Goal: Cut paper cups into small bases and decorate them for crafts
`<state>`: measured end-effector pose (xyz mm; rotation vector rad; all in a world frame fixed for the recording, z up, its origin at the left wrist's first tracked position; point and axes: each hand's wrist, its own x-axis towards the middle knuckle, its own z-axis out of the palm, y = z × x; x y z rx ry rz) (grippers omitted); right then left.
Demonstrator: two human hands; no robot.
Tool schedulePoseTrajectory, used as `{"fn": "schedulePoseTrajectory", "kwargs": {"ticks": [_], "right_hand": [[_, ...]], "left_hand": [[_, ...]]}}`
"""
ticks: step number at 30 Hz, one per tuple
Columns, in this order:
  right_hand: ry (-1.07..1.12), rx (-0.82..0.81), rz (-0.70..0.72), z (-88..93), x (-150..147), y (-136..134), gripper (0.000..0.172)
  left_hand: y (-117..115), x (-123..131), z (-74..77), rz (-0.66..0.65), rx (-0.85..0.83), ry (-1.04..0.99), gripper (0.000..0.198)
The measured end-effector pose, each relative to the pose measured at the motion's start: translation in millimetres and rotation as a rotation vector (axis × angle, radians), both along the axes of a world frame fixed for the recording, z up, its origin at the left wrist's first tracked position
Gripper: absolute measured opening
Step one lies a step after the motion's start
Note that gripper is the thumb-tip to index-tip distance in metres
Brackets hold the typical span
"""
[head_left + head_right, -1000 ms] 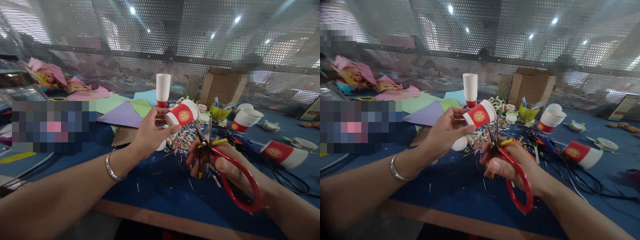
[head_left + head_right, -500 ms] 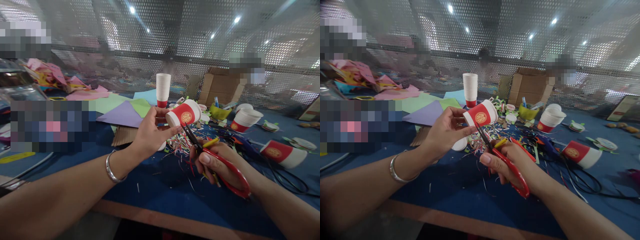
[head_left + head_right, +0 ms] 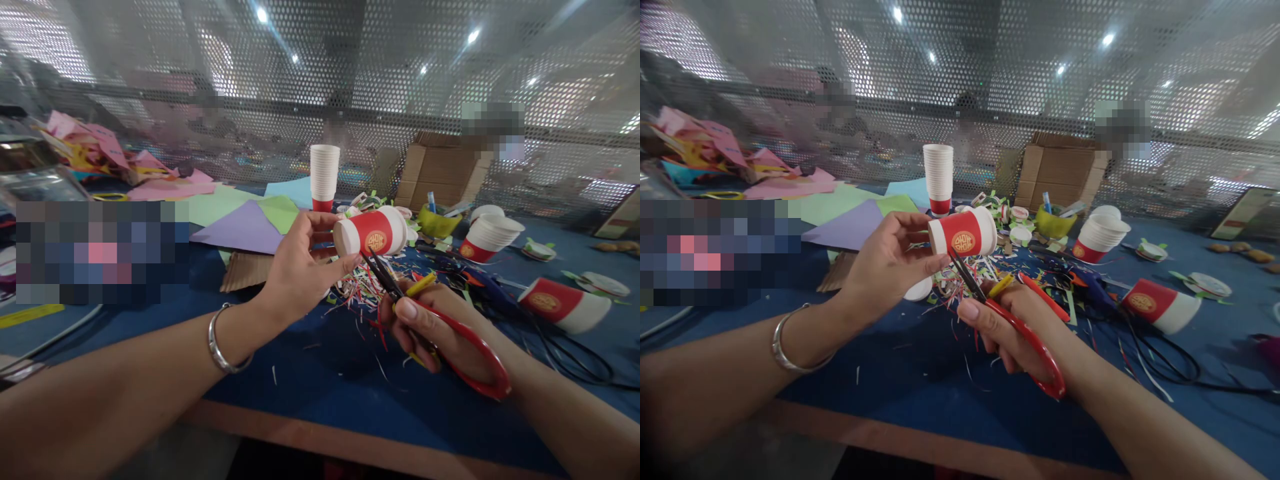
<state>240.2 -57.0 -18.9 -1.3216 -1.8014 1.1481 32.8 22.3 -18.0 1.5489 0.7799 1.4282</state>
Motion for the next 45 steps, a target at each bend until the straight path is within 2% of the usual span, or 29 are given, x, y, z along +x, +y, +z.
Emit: {"fn": "schedulePoseTrajectory", "kwargs": {"ticks": [3,8,12,18,22,27,30,35,45], "right_hand": [[0.018,-0.13,0.019,3.5,2,2,0.069],[0.044,-0.198,0.035,6.5,1,2,0.069],[0.062,-0.173,0.061,7.6,-2,0,0.068],[0.026,-0.132,0.038,8.0,-4,4,0.075],[0.04,-0.098,0.027,5.7,-5,6,0.073],[0.046,-0.078,0.014,1.5,-8,3,0.069],[0.046,-0.068,0.001,-0.3,-9,2,0.068],[0.03,-0.03,0.015,0.6,-10,1,0.068],[-0.01,-0.032,0.013,6.5,-15,-4,0.071]], "left_hand": [[1,0,-2.0,-0.001,0.013,0.001,0.051],[0,-2,-1.9,-0.022,0.053,0.039,0.049],[-3,-2,-1.4,-0.032,0.069,0.051,0.045],[-11,0,-1.8,-0.098,0.105,0.212,0.043],[-12,0,-3.0,0.011,0.114,0.227,0.051],[-16,-1,-2.4,0.062,0.219,0.33,0.041],[-18,-3,1.7,0.031,0.217,0.404,0.036],[-17,-6,10.8,-0.105,0.09,0.43,0.035],[-16,-10,15.6,-0.058,0.143,0.558,0.034]]}}
